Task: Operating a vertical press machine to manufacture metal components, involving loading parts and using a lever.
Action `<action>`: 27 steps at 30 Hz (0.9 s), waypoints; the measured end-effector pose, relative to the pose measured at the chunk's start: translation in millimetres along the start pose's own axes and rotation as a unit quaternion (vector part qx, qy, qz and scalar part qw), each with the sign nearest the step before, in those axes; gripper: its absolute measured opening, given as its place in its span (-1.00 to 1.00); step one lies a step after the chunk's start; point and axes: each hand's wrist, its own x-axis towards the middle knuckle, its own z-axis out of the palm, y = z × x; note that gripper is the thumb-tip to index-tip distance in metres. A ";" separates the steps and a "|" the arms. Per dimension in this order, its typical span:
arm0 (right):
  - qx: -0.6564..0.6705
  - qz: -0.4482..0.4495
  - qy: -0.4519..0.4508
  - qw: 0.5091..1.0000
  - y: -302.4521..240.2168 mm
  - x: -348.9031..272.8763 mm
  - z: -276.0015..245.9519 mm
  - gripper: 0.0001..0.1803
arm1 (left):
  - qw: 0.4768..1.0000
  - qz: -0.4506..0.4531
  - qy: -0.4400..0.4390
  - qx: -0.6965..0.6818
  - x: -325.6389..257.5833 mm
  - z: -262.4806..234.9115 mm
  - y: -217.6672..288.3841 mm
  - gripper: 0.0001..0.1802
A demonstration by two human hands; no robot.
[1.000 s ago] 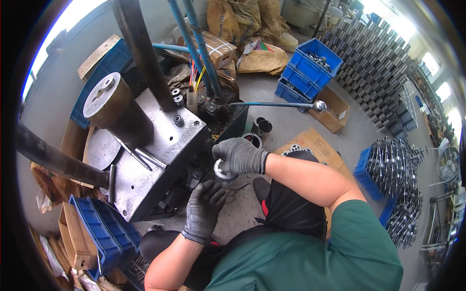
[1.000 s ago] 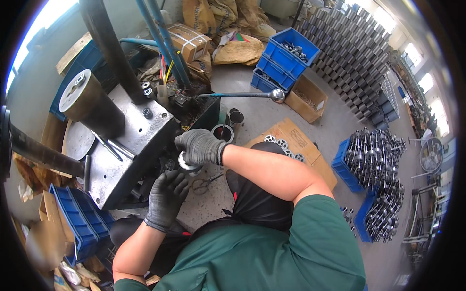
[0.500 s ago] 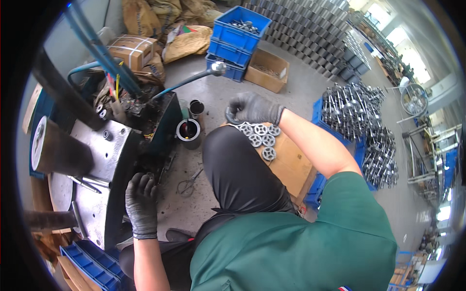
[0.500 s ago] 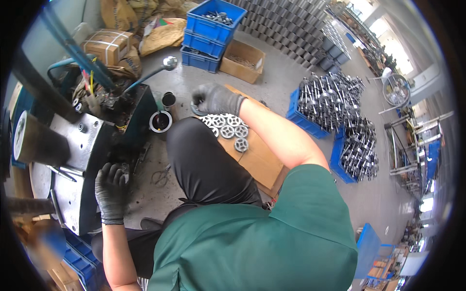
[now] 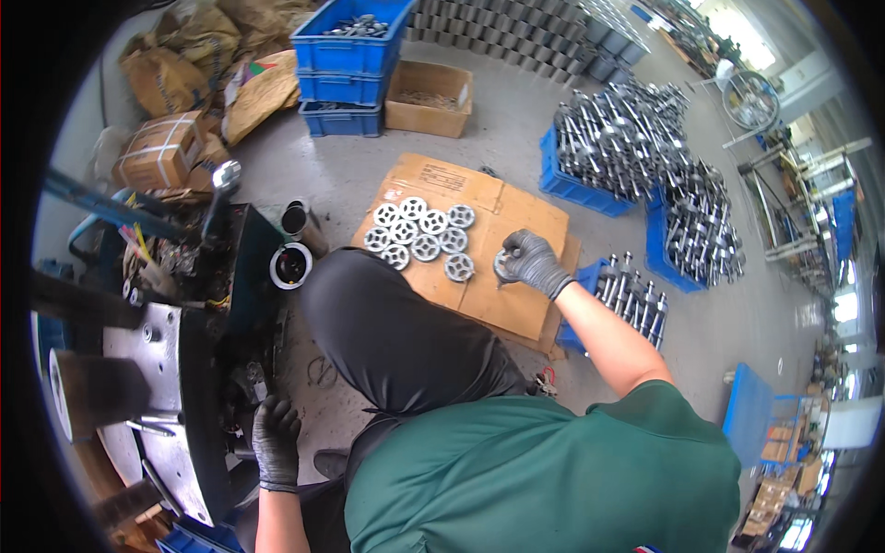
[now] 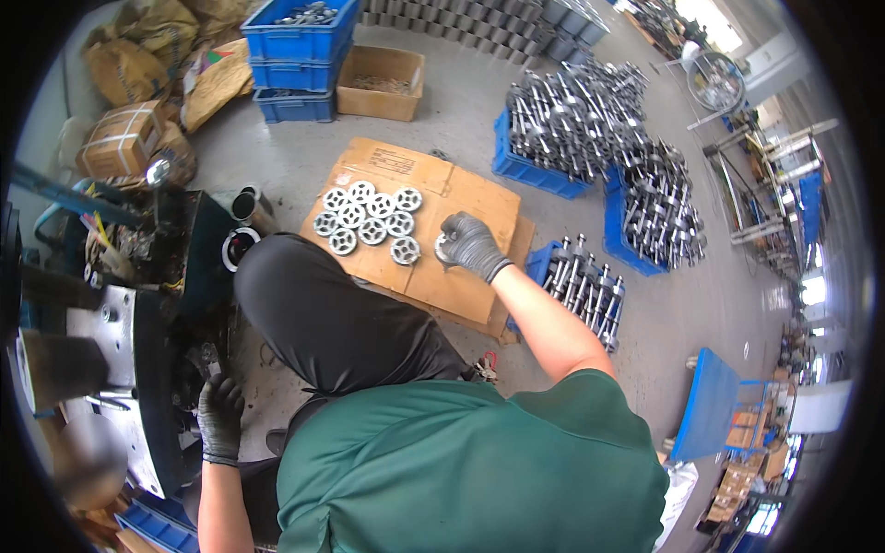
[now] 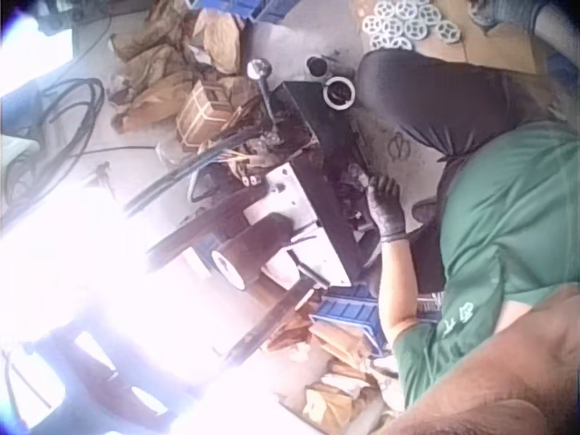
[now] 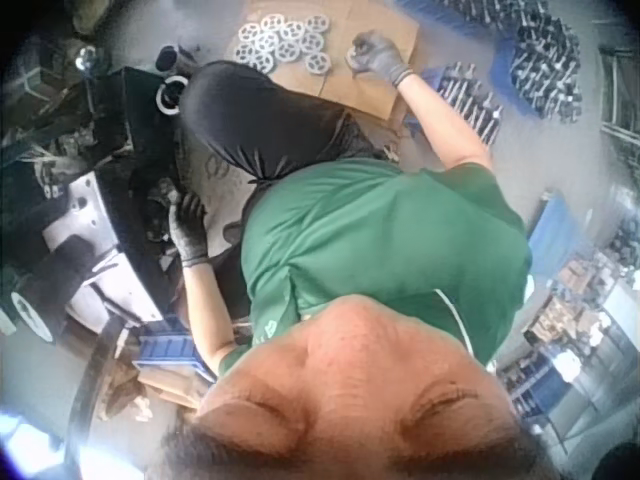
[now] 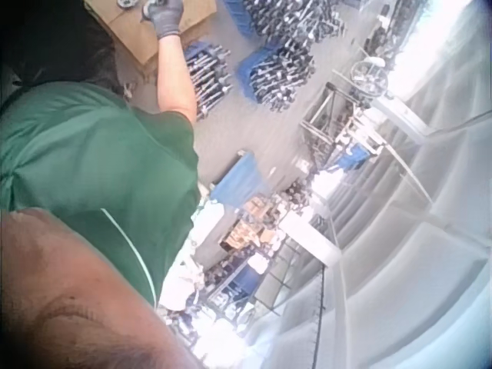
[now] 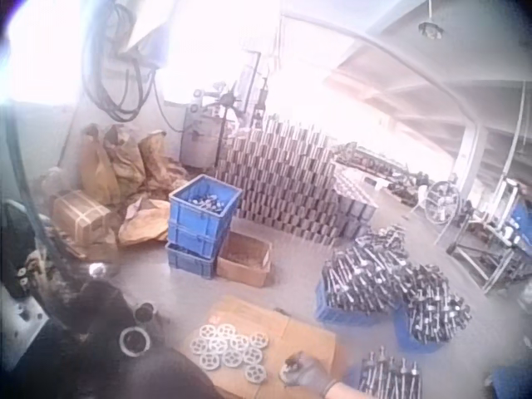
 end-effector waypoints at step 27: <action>0.670 0.251 0.236 0.657 29.9 -8.9 54.8 -0.77 | 0.916 0.153 0.003 0.371 85.7 33.7 -15.6 -0.59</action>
